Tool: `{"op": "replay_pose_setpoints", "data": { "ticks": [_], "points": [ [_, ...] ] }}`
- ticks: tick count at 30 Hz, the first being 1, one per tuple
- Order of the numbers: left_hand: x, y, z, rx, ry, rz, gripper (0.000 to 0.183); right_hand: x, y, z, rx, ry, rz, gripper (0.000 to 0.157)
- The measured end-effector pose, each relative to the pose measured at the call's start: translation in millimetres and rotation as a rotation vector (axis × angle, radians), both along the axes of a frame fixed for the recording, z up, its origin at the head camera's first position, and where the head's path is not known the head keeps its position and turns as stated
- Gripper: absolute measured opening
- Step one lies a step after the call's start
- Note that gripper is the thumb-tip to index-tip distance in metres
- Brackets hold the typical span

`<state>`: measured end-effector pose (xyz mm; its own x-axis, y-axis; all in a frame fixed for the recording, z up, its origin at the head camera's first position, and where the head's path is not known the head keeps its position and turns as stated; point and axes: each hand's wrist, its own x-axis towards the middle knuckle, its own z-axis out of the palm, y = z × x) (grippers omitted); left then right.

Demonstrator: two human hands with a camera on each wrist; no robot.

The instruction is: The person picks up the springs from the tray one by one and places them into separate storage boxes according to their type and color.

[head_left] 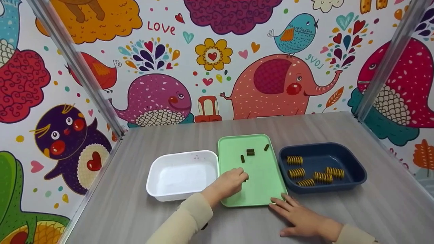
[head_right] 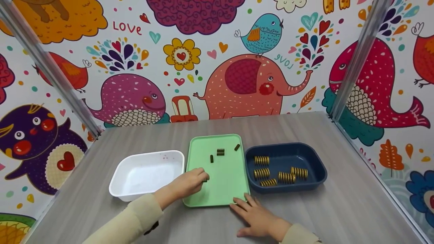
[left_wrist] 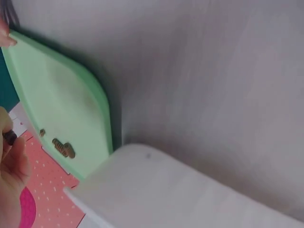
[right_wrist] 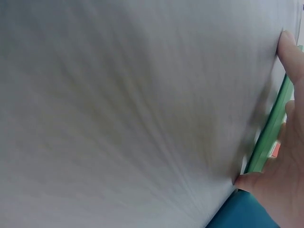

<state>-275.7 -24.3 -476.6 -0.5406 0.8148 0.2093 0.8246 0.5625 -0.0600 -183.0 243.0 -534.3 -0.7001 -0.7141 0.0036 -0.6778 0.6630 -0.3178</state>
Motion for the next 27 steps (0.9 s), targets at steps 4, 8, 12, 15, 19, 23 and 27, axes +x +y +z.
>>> {"op": "replay_pose_setpoints", "data": {
  "ticks": [4,8,12,15,19,23,27],
  "points": [
    [-5.2,-9,8.1,0.053,0.037,-0.017,0.017,-0.7,0,-1.4,0.002,0.004,0.003,0.076],
    [-12.0,-20,14.0,0.124,0.106,-0.035,0.016,-1.1,0,-2.2,-0.002,0.016,0.01,0.076],
    [-19.1,-31,18.5,0.18,0.153,-0.044,0.014,-0.5,0,-1.3,-0.01,0.005,0.019,0.076],
    [-23.2,-39,22.6,0.195,0.171,-0.048,0.014,0.2,0,-0.2,-0.01,-0.002,0.021,0.076],
    [-26.2,-50,29.7,0.176,0.158,-0.01,0.014,0.4,-1,0.1,-0.008,0.0,0.02,0.076],
    [-29.1,-60,36.2,0.138,0.119,0.065,0.011,-0.1,0,-0.9,-0.013,0.014,0.021,0.077],
    [-32.7,-70,39.6,0.114,0.085,0.111,0.01,-0.5,1,-2.1,-0.012,0.032,0.025,0.076]
  ]
}}
